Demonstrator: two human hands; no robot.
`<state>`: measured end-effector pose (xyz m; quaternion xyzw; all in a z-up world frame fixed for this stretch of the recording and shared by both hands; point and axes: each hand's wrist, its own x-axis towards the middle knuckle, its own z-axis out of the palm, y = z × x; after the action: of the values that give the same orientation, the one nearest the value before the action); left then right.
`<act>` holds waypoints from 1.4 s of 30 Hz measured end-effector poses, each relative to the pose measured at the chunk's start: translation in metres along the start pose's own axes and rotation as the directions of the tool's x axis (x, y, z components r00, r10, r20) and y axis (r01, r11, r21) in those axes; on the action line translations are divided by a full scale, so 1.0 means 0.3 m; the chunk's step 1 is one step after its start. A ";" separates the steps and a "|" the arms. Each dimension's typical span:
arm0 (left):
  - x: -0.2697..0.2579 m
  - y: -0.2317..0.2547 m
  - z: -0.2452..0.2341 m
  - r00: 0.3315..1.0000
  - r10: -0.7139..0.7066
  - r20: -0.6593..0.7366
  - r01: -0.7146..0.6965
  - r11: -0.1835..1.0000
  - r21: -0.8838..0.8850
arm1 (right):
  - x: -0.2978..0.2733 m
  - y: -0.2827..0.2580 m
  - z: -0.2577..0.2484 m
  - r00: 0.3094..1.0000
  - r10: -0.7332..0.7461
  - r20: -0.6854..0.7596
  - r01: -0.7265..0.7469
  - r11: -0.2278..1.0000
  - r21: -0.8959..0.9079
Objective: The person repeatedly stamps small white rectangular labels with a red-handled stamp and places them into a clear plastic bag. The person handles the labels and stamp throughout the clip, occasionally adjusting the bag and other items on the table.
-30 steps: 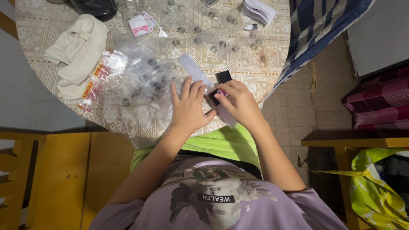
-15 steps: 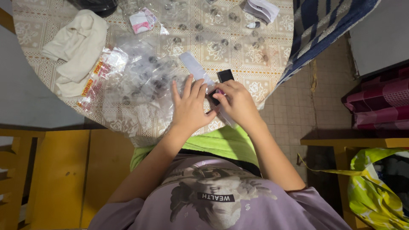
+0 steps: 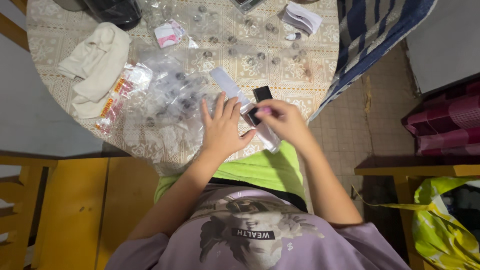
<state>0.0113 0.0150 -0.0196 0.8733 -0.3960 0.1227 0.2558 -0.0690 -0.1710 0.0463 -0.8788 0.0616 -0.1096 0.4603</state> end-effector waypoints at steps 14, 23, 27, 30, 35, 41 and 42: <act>0.023 0.025 -0.040 0.994 0.094 -0.048 -0.095 0.995 -0.025 | 0.003 0.352 -0.059 0.894 -0.042 -0.447 -0.027 0.989 -0.146; 0.023 0.012 -0.050 0.992 0.061 -0.114 -0.067 0.997 -0.044 | -0.091 0.036 -0.071 0.962 -0.027 -0.271 -0.112 0.867 -0.485; 0.022 0.005 -0.043 0.990 0.053 -0.130 -0.057 0.998 -0.032 | -0.133 -0.030 -0.020 0.988 0.105 -0.109 -0.142 0.899 -0.415; 0.016 0.010 -0.037 0.993 0.063 -0.101 -0.066 0.997 -0.034 | -0.131 -0.004 0.002 0.985 0.134 -0.105 -0.165 0.901 -0.402; 0.012 0.037 -0.035 0.999 0.037 0.003 -0.037 0.997 -0.063 | -0.130 0.035 0.011 0.995 0.066 -0.072 -0.093 0.862 -0.498; 0.026 0.061 -0.016 0.998 -0.033 0.062 0.037 0.996 -0.078 | -0.133 0.021 0.018 1.000 0.009 -0.018 -0.018 0.825 -0.565; 0.026 0.062 -0.015 0.997 -0.038 0.073 0.044 0.996 -0.082 | -0.127 0.015 0.018 0.999 0.046 -0.014 -0.046 0.840 -0.540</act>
<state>0.0023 0.0021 -0.0060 0.8736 -0.3916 0.0696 0.2804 -0.1046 -0.1611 0.0346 -0.9711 0.1111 -0.0768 0.1967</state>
